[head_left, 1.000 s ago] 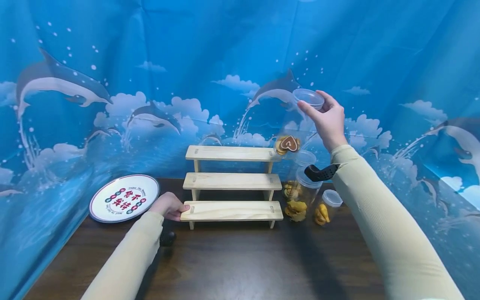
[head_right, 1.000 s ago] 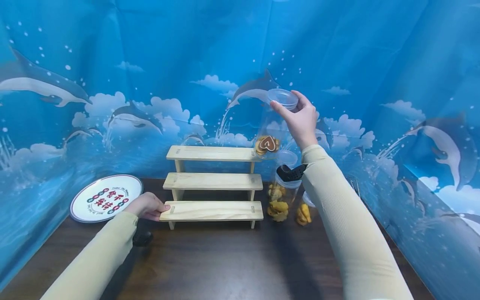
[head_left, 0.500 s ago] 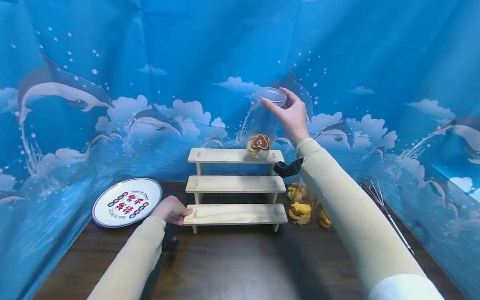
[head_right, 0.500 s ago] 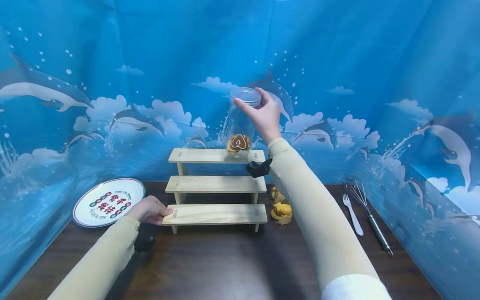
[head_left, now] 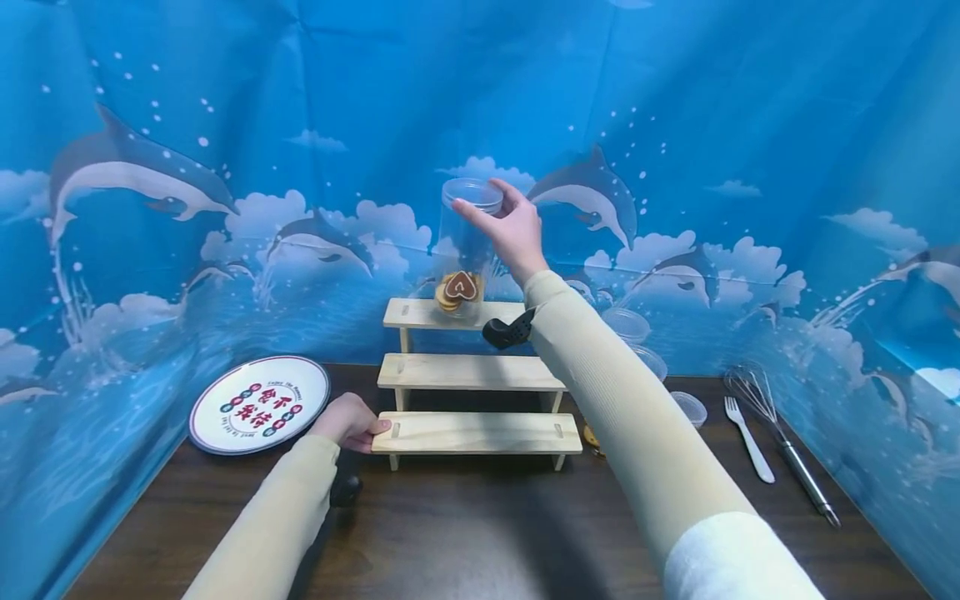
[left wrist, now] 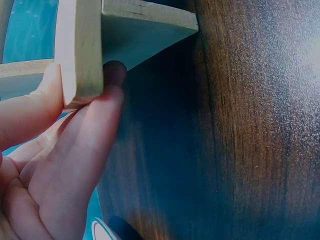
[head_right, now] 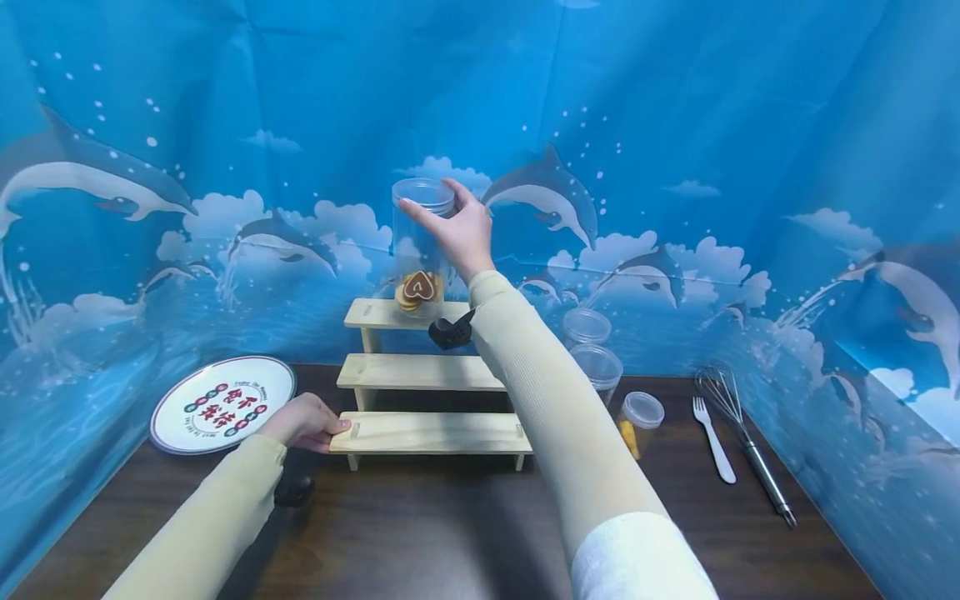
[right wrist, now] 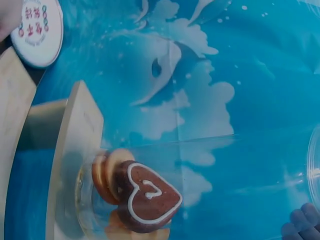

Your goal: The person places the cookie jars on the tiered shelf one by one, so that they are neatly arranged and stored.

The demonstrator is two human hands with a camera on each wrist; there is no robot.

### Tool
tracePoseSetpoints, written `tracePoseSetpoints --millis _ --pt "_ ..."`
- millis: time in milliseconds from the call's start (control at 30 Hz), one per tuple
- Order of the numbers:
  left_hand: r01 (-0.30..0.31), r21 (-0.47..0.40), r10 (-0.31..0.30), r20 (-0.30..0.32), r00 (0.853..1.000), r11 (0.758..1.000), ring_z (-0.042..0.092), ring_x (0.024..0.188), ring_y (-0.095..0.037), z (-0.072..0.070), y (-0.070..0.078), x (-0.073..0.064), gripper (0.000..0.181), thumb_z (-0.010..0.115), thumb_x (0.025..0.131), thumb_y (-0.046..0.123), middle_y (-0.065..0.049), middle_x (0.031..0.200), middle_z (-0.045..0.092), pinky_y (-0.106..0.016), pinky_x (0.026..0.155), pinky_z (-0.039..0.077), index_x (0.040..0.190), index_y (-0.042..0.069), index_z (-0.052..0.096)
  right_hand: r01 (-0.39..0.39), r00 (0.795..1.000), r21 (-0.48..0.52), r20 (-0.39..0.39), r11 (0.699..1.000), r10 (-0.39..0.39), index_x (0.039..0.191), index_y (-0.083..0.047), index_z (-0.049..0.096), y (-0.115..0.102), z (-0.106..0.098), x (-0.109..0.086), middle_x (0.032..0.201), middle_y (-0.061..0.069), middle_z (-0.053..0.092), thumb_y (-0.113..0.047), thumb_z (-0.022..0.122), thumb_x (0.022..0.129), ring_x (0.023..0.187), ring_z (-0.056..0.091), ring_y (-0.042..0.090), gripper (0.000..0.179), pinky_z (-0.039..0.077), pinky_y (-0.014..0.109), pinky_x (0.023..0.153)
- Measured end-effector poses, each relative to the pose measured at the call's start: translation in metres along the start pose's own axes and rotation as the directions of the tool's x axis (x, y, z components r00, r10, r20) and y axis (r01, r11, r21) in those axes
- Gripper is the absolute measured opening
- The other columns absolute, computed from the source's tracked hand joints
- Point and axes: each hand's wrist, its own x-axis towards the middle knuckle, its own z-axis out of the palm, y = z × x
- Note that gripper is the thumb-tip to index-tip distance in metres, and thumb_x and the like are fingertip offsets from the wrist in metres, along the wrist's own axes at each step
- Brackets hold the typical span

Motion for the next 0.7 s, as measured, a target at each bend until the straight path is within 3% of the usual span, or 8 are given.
tracePoseSetpoints --millis 267,700 --pt "-0.002 0.004 0.002 -0.023 1.000 1.000 0.059 0.054 -0.014 -0.001 -0.003 -0.005 0.023 0.069 0.087 0.012 -0.009 0.067 0.060 -0.023 0.054 0.055 0.094 -0.009 0.062 -0.017 0.999 -0.007 0.036 1.000 0.017 0.144 -0.017 0.040 0.003 0.037 0.000 0.142 0.004 0.048 -0.048 0.073 0.078 0.118 0.053 0.013 0.079 0.049 0.031 0.096" --pt "0.006 0.003 -0.006 -0.052 0.999 1.000 0.059 0.052 -0.015 0.001 -0.003 -0.002 0.021 0.071 0.085 0.011 -0.011 0.065 0.059 -0.023 0.052 0.055 0.090 -0.008 0.062 -0.074 0.995 -0.065 0.064 0.995 0.078 0.149 -0.020 0.029 0.007 0.045 0.003 0.149 0.004 0.039 -0.056 0.068 0.080 0.130 0.043 0.014 0.087 0.043 0.033 0.104"
